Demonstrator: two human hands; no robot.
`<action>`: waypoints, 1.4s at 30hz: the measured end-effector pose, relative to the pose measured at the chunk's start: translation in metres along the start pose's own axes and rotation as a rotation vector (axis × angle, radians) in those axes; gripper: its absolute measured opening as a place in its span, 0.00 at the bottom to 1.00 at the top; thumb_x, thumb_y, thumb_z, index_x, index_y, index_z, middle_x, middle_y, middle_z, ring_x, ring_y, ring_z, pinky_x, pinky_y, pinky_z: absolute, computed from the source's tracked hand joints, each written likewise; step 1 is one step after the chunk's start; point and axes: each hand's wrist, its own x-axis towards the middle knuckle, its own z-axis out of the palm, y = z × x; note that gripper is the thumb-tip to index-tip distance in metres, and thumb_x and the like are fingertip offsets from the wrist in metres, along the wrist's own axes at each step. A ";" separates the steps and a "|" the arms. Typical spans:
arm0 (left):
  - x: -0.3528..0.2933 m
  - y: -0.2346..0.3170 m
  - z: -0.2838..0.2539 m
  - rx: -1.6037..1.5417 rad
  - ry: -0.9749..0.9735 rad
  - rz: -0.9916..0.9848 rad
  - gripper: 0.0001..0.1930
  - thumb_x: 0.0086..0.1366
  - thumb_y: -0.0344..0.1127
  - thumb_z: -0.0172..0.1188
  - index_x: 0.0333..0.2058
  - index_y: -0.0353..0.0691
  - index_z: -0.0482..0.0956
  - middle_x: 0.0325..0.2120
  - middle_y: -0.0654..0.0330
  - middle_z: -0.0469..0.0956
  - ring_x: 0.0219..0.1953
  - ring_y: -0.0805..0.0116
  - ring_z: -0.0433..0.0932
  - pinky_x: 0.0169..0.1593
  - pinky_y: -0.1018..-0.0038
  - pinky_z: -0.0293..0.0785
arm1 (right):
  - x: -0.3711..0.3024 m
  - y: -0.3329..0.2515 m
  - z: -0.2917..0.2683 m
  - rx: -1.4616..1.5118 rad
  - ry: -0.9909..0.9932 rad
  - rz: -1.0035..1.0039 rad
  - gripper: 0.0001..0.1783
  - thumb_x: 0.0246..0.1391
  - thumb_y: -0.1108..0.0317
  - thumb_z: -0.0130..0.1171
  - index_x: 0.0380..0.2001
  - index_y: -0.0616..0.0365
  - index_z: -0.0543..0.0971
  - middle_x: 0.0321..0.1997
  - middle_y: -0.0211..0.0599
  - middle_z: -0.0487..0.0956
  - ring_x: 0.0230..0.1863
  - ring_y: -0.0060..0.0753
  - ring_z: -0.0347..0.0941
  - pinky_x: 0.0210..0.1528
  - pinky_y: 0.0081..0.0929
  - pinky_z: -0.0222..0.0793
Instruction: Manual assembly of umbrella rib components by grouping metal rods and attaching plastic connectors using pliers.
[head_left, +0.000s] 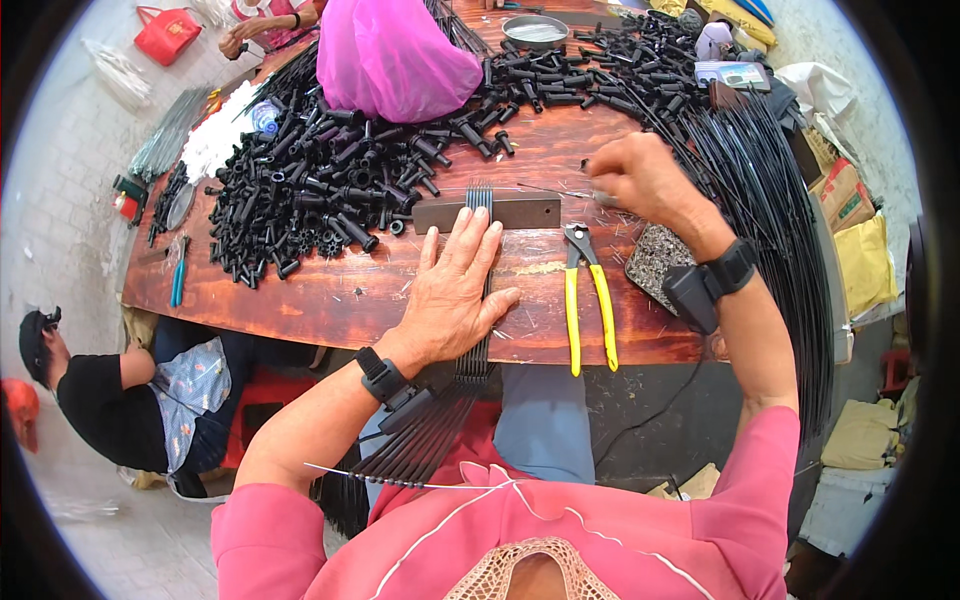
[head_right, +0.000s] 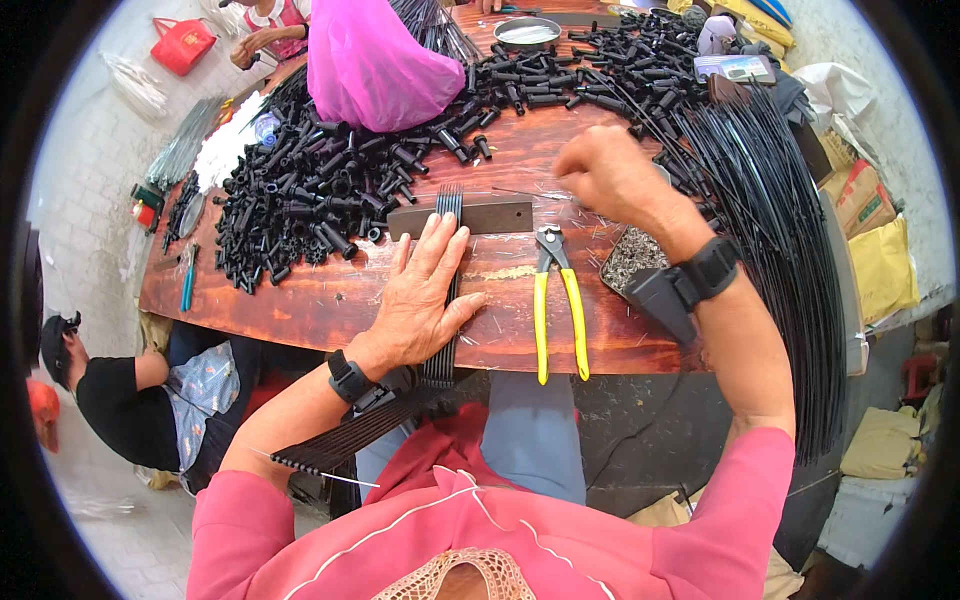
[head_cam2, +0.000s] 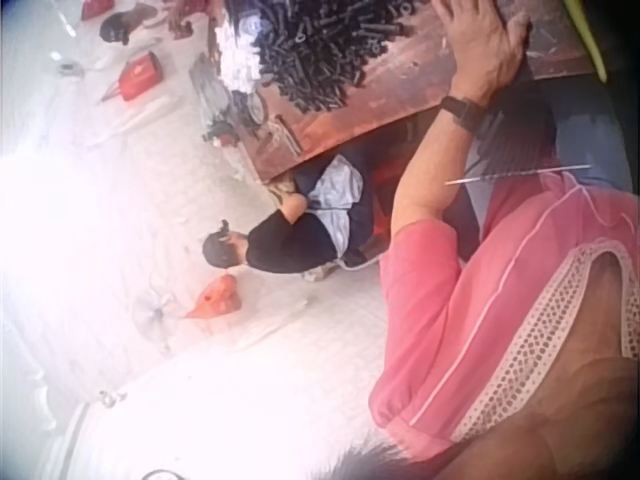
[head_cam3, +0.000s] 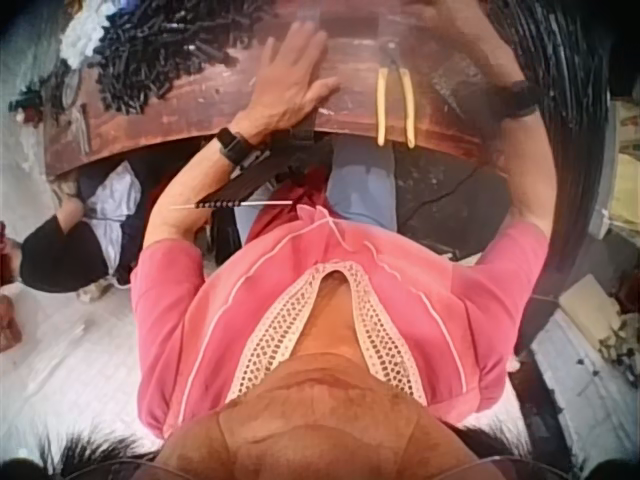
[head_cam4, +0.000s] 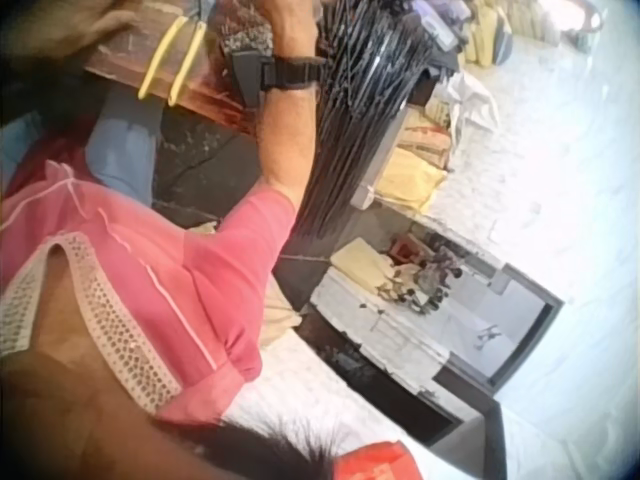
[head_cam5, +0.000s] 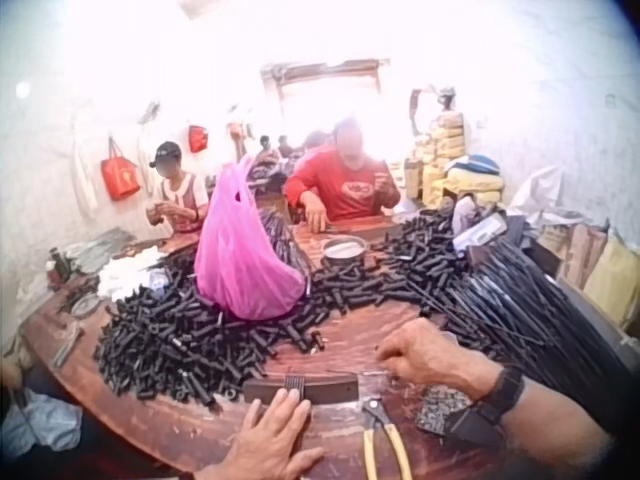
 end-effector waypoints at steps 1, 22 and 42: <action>0.001 0.001 0.000 0.001 -0.003 0.005 0.39 0.65 0.54 0.55 0.67 0.38 0.55 0.68 0.47 0.51 0.72 0.50 0.47 0.70 0.49 0.40 | 0.002 0.001 0.012 -0.010 0.029 -0.095 0.10 0.43 0.73 0.60 0.32 0.57 0.85 0.29 0.49 0.82 0.35 0.48 0.81 0.39 0.40 0.75; 0.001 0.002 0.000 0.015 0.004 -0.007 0.40 0.62 0.53 0.57 0.66 0.37 0.56 0.68 0.48 0.51 0.72 0.52 0.46 0.69 0.46 0.40 | 0.036 -0.033 0.053 -0.160 -0.208 0.015 0.19 0.51 0.72 0.55 0.47 0.48 0.82 0.37 0.53 0.82 0.41 0.56 0.78 0.43 0.49 0.73; 0.001 0.001 0.001 0.012 0.001 -0.013 0.40 0.64 0.54 0.57 0.67 0.38 0.55 0.69 0.48 0.51 0.72 0.52 0.47 0.70 0.48 0.38 | 0.038 -0.030 0.051 -0.152 -0.222 -0.013 0.20 0.50 0.73 0.57 0.48 0.53 0.82 0.40 0.53 0.81 0.43 0.57 0.77 0.47 0.46 0.72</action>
